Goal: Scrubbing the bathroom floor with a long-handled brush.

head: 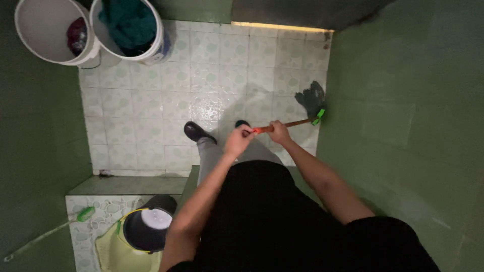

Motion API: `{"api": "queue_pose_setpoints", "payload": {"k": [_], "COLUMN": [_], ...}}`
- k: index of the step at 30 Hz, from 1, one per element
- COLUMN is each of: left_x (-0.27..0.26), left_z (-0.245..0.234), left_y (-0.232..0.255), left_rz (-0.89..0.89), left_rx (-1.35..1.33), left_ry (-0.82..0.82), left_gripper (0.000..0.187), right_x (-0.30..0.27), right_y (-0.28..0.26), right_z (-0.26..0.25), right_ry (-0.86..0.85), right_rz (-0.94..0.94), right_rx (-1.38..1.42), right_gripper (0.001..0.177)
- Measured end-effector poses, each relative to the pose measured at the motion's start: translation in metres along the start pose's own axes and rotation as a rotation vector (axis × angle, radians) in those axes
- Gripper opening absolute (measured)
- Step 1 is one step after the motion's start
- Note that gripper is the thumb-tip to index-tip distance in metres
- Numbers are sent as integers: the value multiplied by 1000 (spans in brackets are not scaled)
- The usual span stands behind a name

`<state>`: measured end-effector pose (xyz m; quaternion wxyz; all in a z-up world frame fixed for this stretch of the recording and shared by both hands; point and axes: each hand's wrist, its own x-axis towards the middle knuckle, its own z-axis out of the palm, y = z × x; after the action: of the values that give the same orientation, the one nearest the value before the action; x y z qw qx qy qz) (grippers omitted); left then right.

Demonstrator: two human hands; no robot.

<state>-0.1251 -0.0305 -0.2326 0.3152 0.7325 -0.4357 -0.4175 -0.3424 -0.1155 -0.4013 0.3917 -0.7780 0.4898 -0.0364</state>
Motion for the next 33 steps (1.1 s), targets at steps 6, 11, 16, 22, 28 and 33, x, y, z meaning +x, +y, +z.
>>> {"api": "queue_pose_setpoints", "payload": {"k": [6,11,16,22,28,33], "left_x": [-13,-53,-99,-164,-183,-149], "left_z": [-97,-216,-317,-406,-421,-381], "left_y": [-1,41,63,126,137,92], "left_rz": [-283,-413,-297,-391,-395,-365], "left_rx": [-552,-545,-386,-50,-12,54], "left_ry": [-50,162,350,470,511,400], "left_gripper": [31,23,24,27,29,35], "right_x": [45,70,71,57,71,105], "right_y": [-118,-228,-382,-505,-557,-541], "right_z": [12,71,82,114,122,126], "right_ry": [-104,37,-37,-103,-431,-576], "right_rz": [-72,-257,-199,-508,-687,-879], "right_rx": [103,192,361,547,784,829], "right_gripper": [17,20,22,29,27,22]}}
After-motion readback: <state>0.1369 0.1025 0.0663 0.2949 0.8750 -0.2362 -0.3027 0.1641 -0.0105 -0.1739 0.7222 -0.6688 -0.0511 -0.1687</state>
